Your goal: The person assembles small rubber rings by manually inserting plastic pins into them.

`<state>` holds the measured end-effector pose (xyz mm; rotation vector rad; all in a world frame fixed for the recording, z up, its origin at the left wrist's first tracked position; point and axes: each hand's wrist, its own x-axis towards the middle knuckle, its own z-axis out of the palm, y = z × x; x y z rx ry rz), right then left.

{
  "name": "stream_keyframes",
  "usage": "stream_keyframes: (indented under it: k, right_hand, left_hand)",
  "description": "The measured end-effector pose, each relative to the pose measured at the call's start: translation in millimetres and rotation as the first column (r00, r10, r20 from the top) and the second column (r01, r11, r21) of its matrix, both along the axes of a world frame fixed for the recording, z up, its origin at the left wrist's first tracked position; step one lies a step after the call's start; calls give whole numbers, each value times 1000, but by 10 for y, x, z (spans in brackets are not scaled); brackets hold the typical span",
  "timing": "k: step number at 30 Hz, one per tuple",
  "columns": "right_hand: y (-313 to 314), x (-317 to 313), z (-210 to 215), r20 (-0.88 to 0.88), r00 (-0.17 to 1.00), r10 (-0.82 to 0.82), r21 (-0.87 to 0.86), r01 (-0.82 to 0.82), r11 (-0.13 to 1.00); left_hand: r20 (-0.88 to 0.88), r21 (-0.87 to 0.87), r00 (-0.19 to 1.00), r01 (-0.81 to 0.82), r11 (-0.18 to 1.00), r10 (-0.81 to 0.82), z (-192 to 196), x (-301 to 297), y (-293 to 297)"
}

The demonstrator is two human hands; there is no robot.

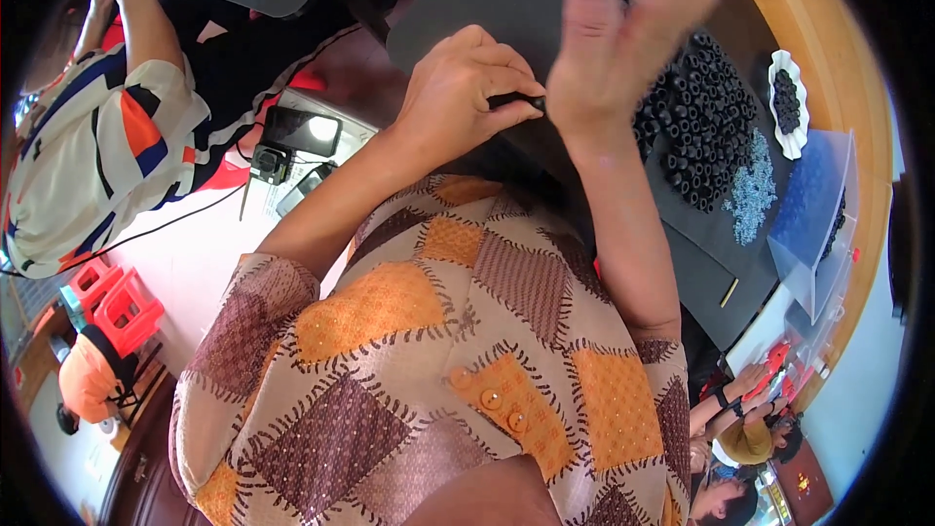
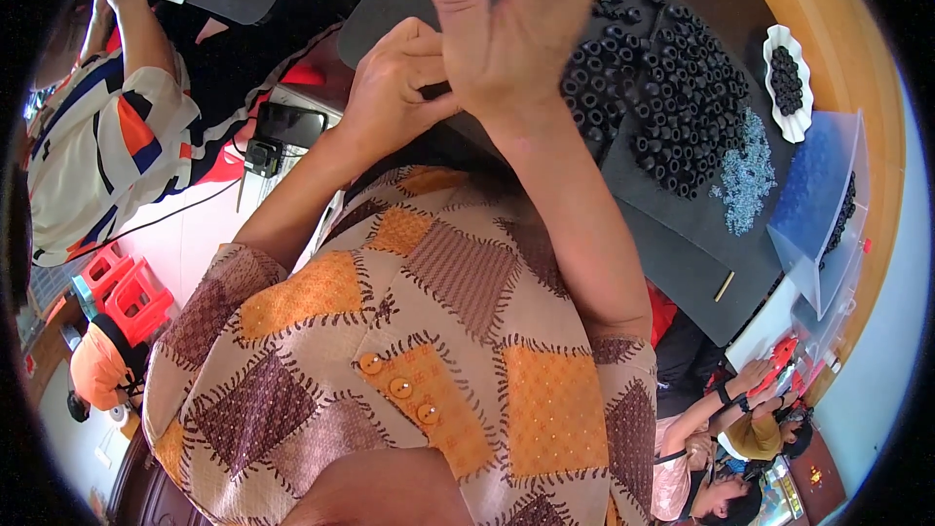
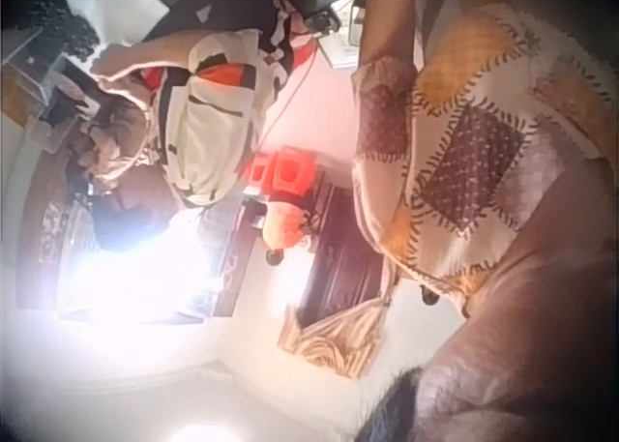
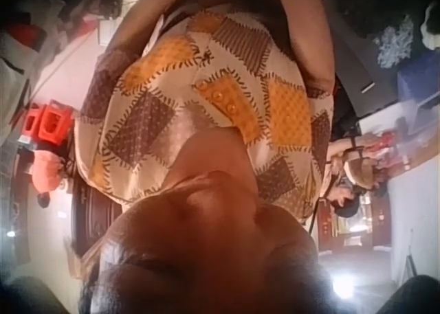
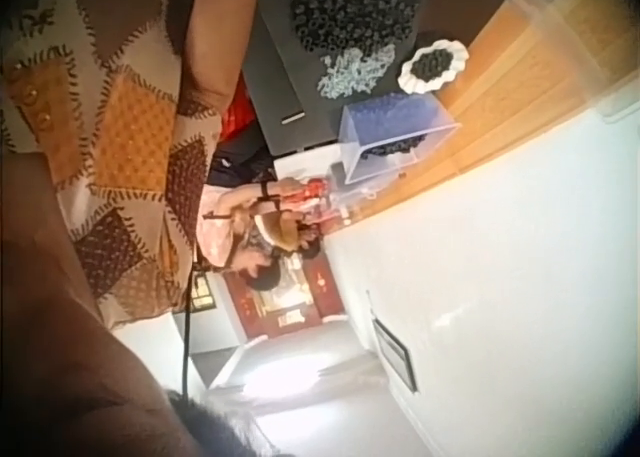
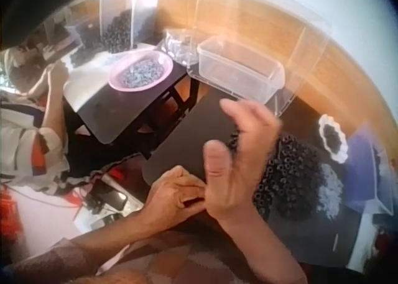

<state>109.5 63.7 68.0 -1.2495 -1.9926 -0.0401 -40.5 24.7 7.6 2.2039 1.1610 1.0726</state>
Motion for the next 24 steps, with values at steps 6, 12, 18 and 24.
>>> stream_keyframes:
  k: [6, 12, 18, 24]
  right_hand:
    - [-280, 2, 90, -454, 890, 42, -102, -98, 990]
    - [-193, -251, -139, -612, 779, 135, 6, -166, 986]
    - [-124, -135, -543, -455, 890, -40, -214, -66, 975]
    - [-138, -360, 176, -880, 438, 187, 41, -321, 946]
  left_hand:
    - [5, -10, 1000, 9, 1000, -9, -13, 8, -8]
    - [29, 55, 999, -41, 998, 40, -84, -8, 13]
    - [-15, 33, 999, -34, 999, 35, -45, 26, 28]
    - [19, 15, 1000, 0, 1000, 0, -54, -5, 14]
